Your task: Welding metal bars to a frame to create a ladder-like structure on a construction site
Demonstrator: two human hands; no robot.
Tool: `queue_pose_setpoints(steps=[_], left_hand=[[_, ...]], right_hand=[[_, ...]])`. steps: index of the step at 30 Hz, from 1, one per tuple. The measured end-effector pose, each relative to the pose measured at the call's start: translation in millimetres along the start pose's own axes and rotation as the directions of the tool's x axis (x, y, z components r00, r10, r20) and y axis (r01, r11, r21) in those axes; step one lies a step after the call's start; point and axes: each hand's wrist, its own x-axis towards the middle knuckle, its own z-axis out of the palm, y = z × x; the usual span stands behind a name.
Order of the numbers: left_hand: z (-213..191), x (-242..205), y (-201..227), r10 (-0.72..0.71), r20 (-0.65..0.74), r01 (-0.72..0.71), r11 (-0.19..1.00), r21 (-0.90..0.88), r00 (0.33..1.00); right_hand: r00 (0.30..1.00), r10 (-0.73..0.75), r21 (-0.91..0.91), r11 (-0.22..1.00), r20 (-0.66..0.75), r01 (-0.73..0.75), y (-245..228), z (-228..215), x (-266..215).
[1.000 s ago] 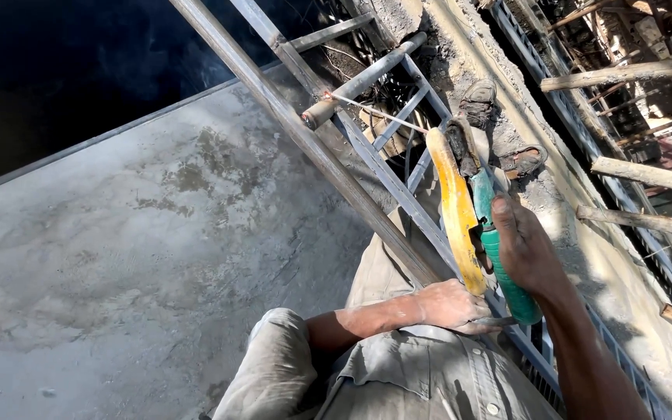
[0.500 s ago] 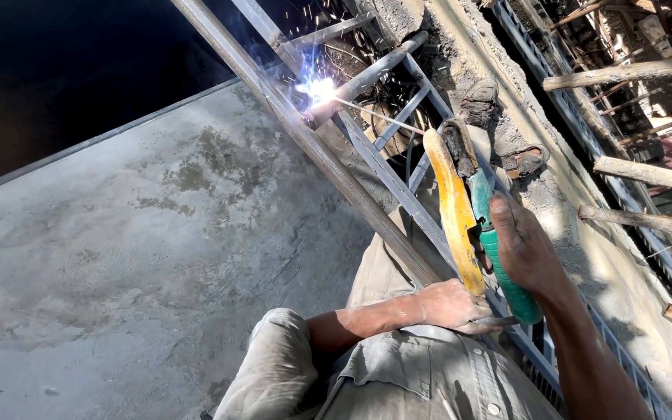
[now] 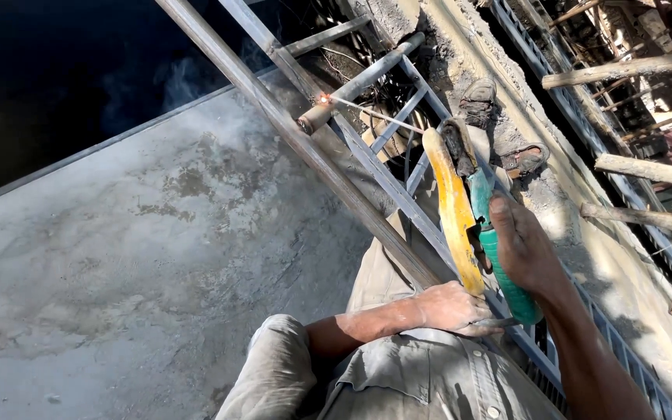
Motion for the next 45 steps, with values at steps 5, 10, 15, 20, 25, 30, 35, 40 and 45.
queue_pose_setpoints(steps=[5, 10, 15, 20, 25, 30, 35, 40, 45], left_hand=[[1, -3, 1, 0.006, 0.010, -0.007, 1.000, 0.030, 1.000], [-4, 1, 3, -0.009, 0.039, 0.009, 1.000, 0.008, 0.999], [4, -3, 1, -0.019, 0.065, 0.019, 1.000, -0.006, 0.998], [-6, 3, 4, -0.017, 0.062, 0.018, 1.000, -0.024, 0.998], [-10, 6, 4, -0.003, 0.048, 0.005, 0.999, -0.036, 0.999], [-7, 4, 4, 0.014, 0.050, -0.011, 0.999, -0.049, 0.999], [0, 0, -1, 0.033, -0.025, -0.032, 0.999, 0.043, 0.999], [-16, 10, 5, 0.018, 0.001, -0.018, 1.000, 0.014, 1.000], [-31, 19, 13, 0.028, 0.013, -0.028, 1.000, -0.004, 1.000]], right_hand=[[1.000, 0.018, -0.004, 1.000, -0.009, -0.018, 27, 2, 2], [1.000, 0.019, -0.033, 0.999, 0.007, -0.019, -12, 1, -2], [1.000, 0.007, -0.038, 0.999, 0.010, -0.007, -21, 1, -1], [1.000, -0.011, -0.027, 1.000, 0.028, 0.012, -15, -1, 1], [1.000, -0.001, -0.016, 1.000, 0.018, 0.001, -3, -1, 4], [0.999, -0.031, -0.010, 0.999, 0.013, 0.031, 1, -4, 3], [0.999, -0.022, -0.022, 1.000, -0.034, 0.021, -3, -7, -1], [1.000, -0.007, -0.023, 1.000, -0.004, 0.007, 10, -5, 4], [1.000, -0.002, -0.010, 1.000, 0.011, 0.002, 7, -1, 4]])
